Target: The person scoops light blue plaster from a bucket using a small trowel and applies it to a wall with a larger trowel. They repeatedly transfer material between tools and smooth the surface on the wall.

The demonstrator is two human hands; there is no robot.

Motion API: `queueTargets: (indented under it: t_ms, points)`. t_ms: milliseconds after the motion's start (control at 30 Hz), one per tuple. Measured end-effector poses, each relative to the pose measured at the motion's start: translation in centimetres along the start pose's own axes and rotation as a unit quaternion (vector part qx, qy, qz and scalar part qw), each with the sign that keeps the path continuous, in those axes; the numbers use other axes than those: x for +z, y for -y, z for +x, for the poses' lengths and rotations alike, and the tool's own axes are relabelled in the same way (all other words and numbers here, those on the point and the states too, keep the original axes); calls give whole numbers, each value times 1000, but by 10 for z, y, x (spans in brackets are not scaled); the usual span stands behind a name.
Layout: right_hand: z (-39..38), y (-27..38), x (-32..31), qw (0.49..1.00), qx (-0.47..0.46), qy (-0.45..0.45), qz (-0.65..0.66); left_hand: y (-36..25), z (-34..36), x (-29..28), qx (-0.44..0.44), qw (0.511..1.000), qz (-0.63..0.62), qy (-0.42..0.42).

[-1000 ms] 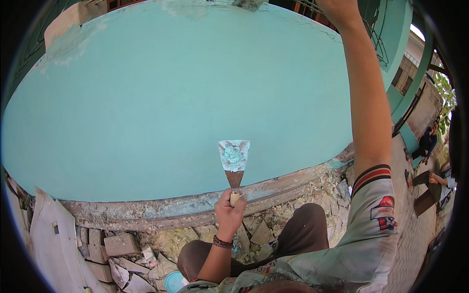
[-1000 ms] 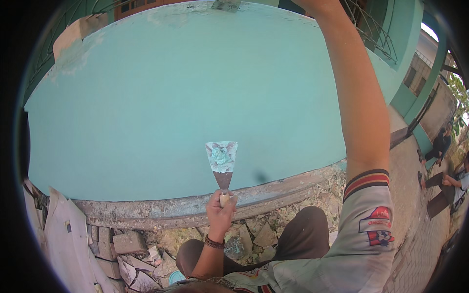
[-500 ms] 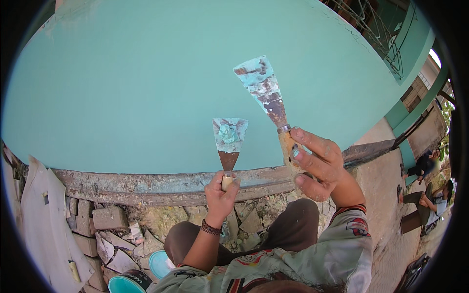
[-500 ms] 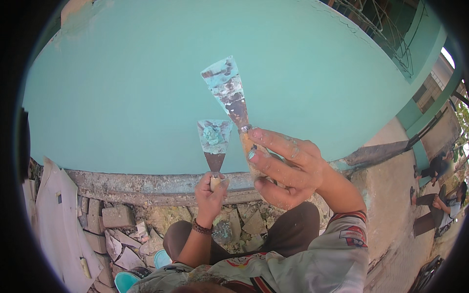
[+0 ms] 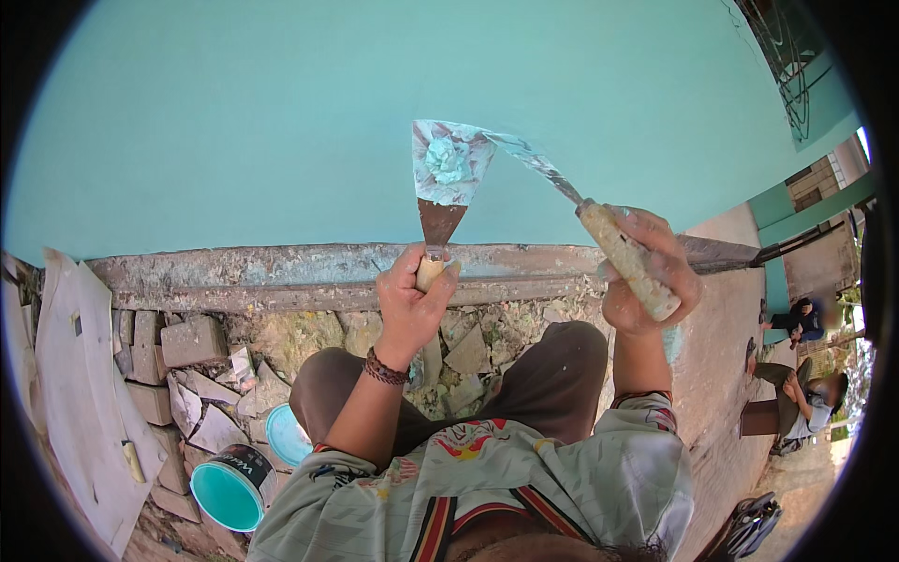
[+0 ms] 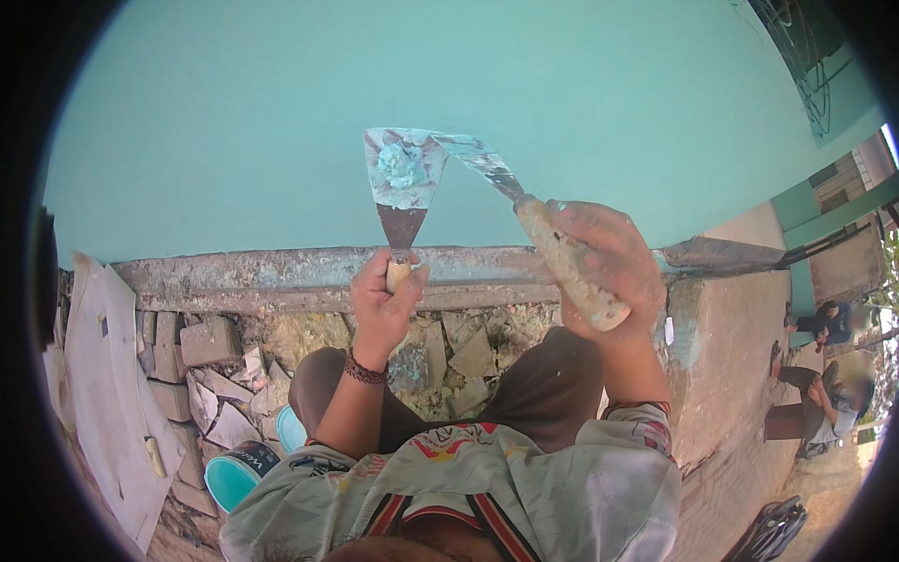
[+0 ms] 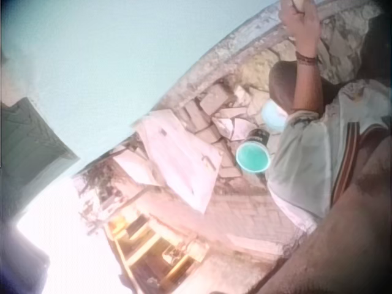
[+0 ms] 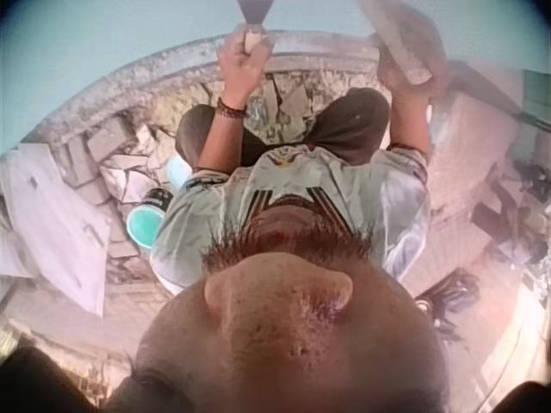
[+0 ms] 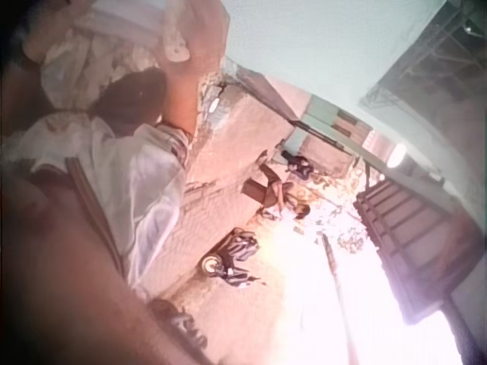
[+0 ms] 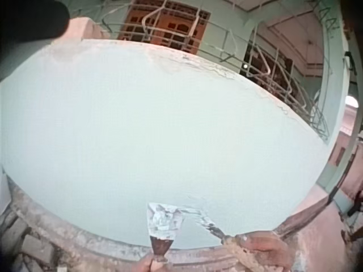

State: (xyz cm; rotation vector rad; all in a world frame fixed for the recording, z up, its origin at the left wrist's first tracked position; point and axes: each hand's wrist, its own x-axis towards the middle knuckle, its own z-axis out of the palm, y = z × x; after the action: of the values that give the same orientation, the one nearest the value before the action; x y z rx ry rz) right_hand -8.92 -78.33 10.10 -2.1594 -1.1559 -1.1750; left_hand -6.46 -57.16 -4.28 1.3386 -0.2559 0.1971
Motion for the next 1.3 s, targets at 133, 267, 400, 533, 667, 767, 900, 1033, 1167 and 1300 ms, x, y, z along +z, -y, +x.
queueTargets:
  t_ms: [133, 267, 400, 533, 667, 767, 900, 1033, 1167, 1300]
  points:
    - [-4, 28, -3, 997, -23, 77, 8, -1, -1, 3, -10, 1000, 9, -1]
    - [3, 43, -1, 997, -5, 75, 21, -6, -4, 7, -16, 1000, 15, 0]
    - [6, 46, 2, 998, 18, 57, 36, -13, -7, 13, -20, 1000, 19, 8]
    - [10, 40, -2, 996, 41, 54, 55, -10, -10, 16, -14, 999, 44, 9]
    - [14, 39, -1, 997, 63, 36, 35, -11, -14, 19, -39, 999, 9, 18]
    - [16, 44, -7, 996, 83, 37, -7, -7, -15, 19, -35, 999, 4, 25]
    - [14, 44, -9, 996, 86, -25, -3, -7, -14, 19, -43, 999, -13, 29]
    - [10, 45, 1, 974, 196, -107, 33, -5, -16, 18, -39, 999, 5, 26]
    - [18, 47, 10, 931, 302, -190, 75, -6, -17, 21, -75, 995, -53, 26]
    - [25, 42, 21, 916, 322, -226, 84, -4, -18, 22, -89, 992, -83, 29]
